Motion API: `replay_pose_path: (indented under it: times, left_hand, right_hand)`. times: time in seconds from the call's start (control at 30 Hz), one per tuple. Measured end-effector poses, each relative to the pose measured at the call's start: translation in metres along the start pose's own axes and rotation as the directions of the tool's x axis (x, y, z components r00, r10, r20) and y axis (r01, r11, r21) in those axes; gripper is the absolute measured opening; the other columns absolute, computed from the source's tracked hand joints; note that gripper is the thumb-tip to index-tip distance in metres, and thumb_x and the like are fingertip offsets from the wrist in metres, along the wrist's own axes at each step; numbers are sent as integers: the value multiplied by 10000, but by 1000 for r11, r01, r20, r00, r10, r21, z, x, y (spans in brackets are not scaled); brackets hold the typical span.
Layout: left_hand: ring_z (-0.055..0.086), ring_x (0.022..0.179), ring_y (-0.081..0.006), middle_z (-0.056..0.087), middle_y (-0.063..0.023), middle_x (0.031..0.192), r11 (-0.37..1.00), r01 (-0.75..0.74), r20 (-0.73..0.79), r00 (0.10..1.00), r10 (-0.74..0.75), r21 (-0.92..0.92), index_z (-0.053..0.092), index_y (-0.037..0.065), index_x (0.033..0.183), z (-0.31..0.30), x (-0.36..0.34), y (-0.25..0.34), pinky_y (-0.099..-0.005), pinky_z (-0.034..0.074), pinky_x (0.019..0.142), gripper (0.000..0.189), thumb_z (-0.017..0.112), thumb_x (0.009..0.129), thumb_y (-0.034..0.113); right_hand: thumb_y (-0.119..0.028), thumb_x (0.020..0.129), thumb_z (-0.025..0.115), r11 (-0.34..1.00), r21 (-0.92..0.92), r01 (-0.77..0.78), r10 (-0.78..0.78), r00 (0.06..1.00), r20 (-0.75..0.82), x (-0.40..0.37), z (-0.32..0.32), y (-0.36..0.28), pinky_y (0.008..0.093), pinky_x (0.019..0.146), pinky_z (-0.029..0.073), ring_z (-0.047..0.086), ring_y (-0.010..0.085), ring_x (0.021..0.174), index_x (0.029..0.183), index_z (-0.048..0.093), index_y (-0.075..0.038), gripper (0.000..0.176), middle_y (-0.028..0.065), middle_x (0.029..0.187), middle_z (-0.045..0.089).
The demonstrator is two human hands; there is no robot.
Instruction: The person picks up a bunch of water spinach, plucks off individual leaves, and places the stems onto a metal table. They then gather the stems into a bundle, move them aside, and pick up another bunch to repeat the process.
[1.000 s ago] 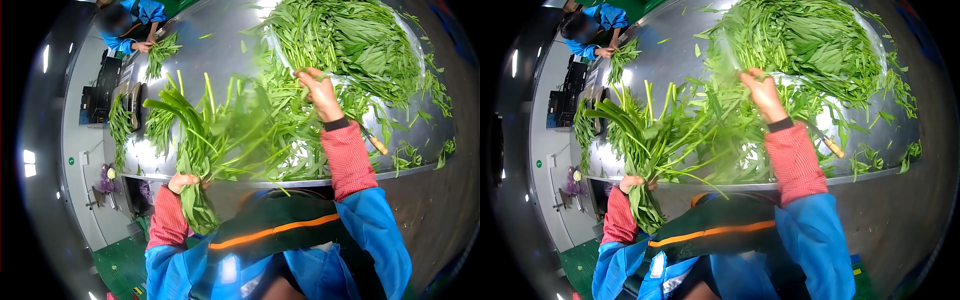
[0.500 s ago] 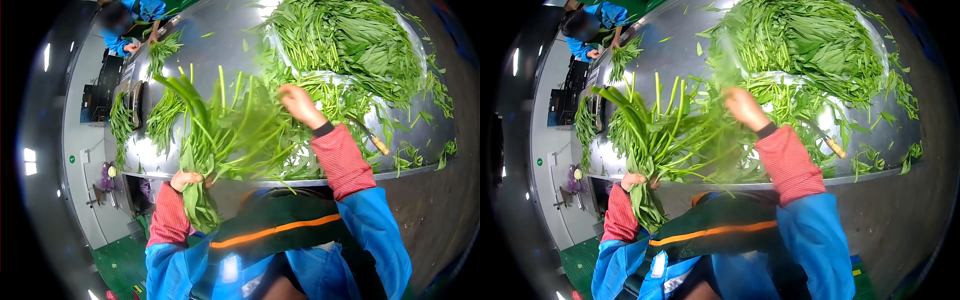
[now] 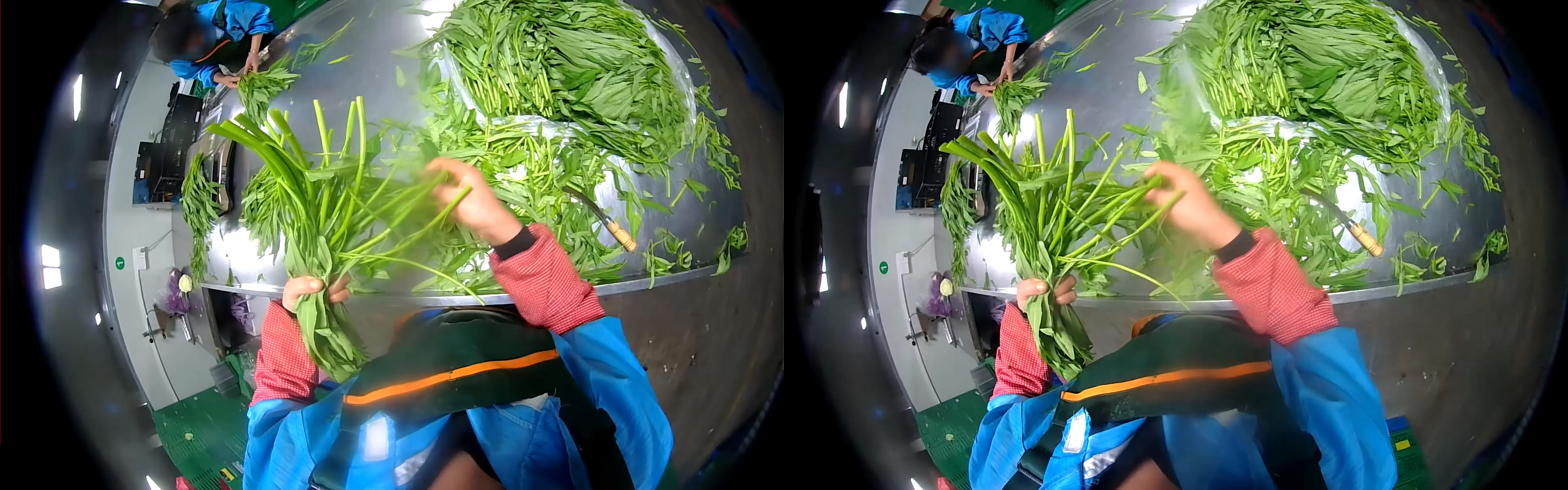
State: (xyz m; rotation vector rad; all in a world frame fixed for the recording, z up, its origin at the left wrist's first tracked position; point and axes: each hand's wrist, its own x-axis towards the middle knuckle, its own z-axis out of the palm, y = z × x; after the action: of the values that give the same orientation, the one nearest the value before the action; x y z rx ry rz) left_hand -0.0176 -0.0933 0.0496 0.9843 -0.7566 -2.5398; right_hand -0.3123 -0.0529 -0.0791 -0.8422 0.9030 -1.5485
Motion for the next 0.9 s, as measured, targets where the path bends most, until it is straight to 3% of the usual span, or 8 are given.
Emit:
replay_pose_path:
  times: [0.17,0.33,0.4,0.53,0.6,0.63,0.67,0.9]
  left_hand:
    - [391,667,-136,478,-3,815,998,-12,-33,999,10,-54,514,112,1131,-12,-13,-5,-273,349,602,430,661,728,89]
    - [395,669,-139,481,-15,822,998,36,-6,999,-36,-59,525,91,1100,-13,-11,-10,-280,357,609,383,634,734,69]
    - [424,690,-155,505,-35,860,997,67,-32,997,-68,-39,517,90,1144,-6,-7,-13,-290,369,621,441,652,726,62]
    - [442,712,-163,515,-49,888,994,107,3,994,-107,26,497,94,1198,11,-1,-12,-297,371,620,526,674,704,64]
    - [440,724,-161,515,-48,893,996,92,13,996,-92,5,502,95,1198,6,-7,-14,-295,368,620,529,668,697,67]
    - [437,729,-161,515,-47,896,996,85,22,996,-85,-21,505,96,1196,-1,-12,-15,-294,365,620,527,663,693,68]
    - [429,730,-158,510,-42,892,997,73,-12,997,-74,-35,517,100,1173,-1,-16,-14,-294,361,621,501,653,692,72]
    - [387,666,-136,485,-21,822,991,-13,26,1000,17,-136,526,93,1116,-1,-17,-10,-275,355,606,411,617,717,56]
  right_hand:
    - [-194,920,616,910,382,-162,270,930,-249,4,-84,-4,186,380,245,321,32,436,1012,517,-33,210,-79,572,370]
    - [-202,915,618,959,-71,-276,269,959,-86,9,-37,-41,199,469,394,471,44,548,1166,508,-12,334,-37,728,546]
    - [-388,847,672,914,-398,-83,171,967,190,28,-16,-36,384,1015,408,510,313,1201,1338,430,51,702,229,1316,511]
    - [-190,834,623,650,-739,178,65,955,288,34,21,-52,437,772,486,625,320,848,963,625,6,234,176,927,640]
    - [-167,865,570,529,-702,477,-462,856,234,59,-26,16,409,640,496,574,289,638,890,609,-2,171,109,727,587]
    - [-198,910,520,933,-340,116,-123,992,2,45,-40,1,303,534,379,441,163,555,876,536,-64,140,18,667,454]
    - [-230,956,470,954,238,-183,239,943,-231,32,-54,-16,198,428,261,309,38,471,862,462,-125,141,-73,608,321]
    - [-275,938,543,940,8,-342,341,939,47,-6,-28,7,188,471,353,461,62,600,1080,490,-92,238,-3,835,516]
